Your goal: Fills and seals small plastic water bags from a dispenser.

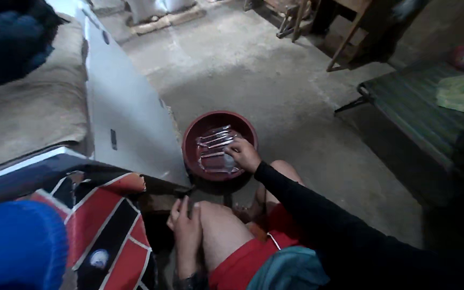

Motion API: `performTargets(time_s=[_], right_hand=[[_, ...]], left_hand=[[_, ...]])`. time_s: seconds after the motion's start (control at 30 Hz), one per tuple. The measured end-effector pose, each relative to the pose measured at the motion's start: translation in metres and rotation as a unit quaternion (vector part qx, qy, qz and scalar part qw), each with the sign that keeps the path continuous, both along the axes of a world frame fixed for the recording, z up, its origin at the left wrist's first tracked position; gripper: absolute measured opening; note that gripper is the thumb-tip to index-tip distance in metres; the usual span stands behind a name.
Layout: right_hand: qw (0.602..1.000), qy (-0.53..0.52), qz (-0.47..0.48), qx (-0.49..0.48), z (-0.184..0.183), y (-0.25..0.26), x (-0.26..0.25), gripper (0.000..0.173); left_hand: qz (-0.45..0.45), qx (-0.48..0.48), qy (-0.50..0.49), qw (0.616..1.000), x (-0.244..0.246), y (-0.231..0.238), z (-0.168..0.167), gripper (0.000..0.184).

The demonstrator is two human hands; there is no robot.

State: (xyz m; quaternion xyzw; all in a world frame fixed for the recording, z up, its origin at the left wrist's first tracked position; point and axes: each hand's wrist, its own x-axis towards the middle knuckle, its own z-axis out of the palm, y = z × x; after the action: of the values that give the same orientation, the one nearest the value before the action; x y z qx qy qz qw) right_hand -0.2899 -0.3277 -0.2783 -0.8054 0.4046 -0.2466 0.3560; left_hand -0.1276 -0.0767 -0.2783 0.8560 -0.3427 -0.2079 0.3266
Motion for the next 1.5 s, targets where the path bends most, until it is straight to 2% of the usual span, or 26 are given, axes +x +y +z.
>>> performTargets(time_s=[0.1, 0.17, 0.2, 0.27, 0.37, 0.43, 0.53, 0.67, 0.77, 0.83, 0.9, 0.93, 1.03, 1.13, 1.23, 1.37, 1.5], right_hand=[[0.977, 0.153, -0.017, 0.151, -0.099, -0.020, 0.001, 0.035], [0.953, 0.230, -0.024, 0.194, -0.159, -0.025, 0.009, 0.039], [0.947, 0.249, -0.028, 0.202, -0.183, -0.027, 0.015, 0.041], [0.936, 0.267, -0.030, 0.226, -0.208, -0.027, 0.028, 0.042], [0.930, 0.261, -0.023, 0.258, -0.240, -0.029, 0.040, 0.044], [0.934, 0.228, 0.002, 0.275, -0.244, -0.030, 0.051, 0.039], [0.942, 0.166, 0.033, 0.290, -0.210, -0.024, 0.074, 0.036], [0.959, 0.010, 0.073, 0.273, -0.126, 0.004, 0.110, 0.035], [0.951, -0.126, 0.168, 0.229, -0.040, 0.057, 0.126, 0.031], [0.920, -0.207, 0.272, 0.189, 0.012, 0.106, 0.129, 0.028], [0.874, -0.260, 0.390, 0.126, 0.055, 0.160, 0.130, 0.028], [0.857, -0.263, 0.435, 0.078, 0.074, 0.186, 0.130, 0.030], [0.832, -0.222, 0.504, -0.057, 0.124, 0.252, 0.134, 0.035], [0.824, -0.132, 0.525, -0.165, 0.143, 0.288, 0.147, 0.039], [0.817, -0.090, 0.534, -0.197, 0.141, 0.301, 0.156, 0.026], [0.828, -0.119, 0.517, -0.182, 0.140, 0.300, 0.149, 0.015], [0.851, -0.200, 0.480, -0.068, 0.152, 0.263, 0.120, 0.022]], left_hand=[[-0.012, 0.228, -0.051, 0.972, -0.007, 0.034, -0.026, 0.053], [-0.043, 0.348, -0.018, 0.936, -0.012, 0.054, -0.029, 0.051], [-0.065, 0.377, 0.007, 0.924, -0.013, 0.061, -0.029, 0.052], [-0.085, 0.356, 0.039, 0.930, -0.014, 0.074, -0.026, 0.049], [-0.092, 0.240, 0.049, 0.965, -0.018, 0.086, -0.003, 0.041], [-0.104, 0.159, 0.041, 0.981, -0.019, 0.088, 0.019, 0.043], [-0.108, 0.081, -0.007, 0.991, -0.023, 0.089, 0.048, 0.041], [-0.083, -0.045, -0.103, 0.990, -0.035, 0.099, 0.084, 0.034], [0.017, -0.188, -0.207, 0.960, -0.045, 0.116, 0.112, 0.025], [0.104, -0.256, -0.265, 0.924, -0.046, 0.134, 0.136, 0.027], [0.182, -0.242, -0.309, 0.901, -0.043, 0.160, 0.158, 0.025], [0.210, -0.194, -0.320, 0.903, -0.041, 0.174, 0.167, 0.031], [0.240, -0.012, -0.317, 0.917, -0.033, 0.202, 0.180, 0.062], [0.238, 0.051, -0.322, 0.915, -0.027, 0.216, 0.172, 0.066], [0.240, 0.055, -0.298, 0.922, -0.021, 0.221, 0.162, 0.058], [0.243, 0.045, -0.277, 0.929, -0.013, 0.222, 0.157, 0.051], [0.266, 0.035, -0.277, 0.923, -0.010, 0.224, 0.160, 0.047]])
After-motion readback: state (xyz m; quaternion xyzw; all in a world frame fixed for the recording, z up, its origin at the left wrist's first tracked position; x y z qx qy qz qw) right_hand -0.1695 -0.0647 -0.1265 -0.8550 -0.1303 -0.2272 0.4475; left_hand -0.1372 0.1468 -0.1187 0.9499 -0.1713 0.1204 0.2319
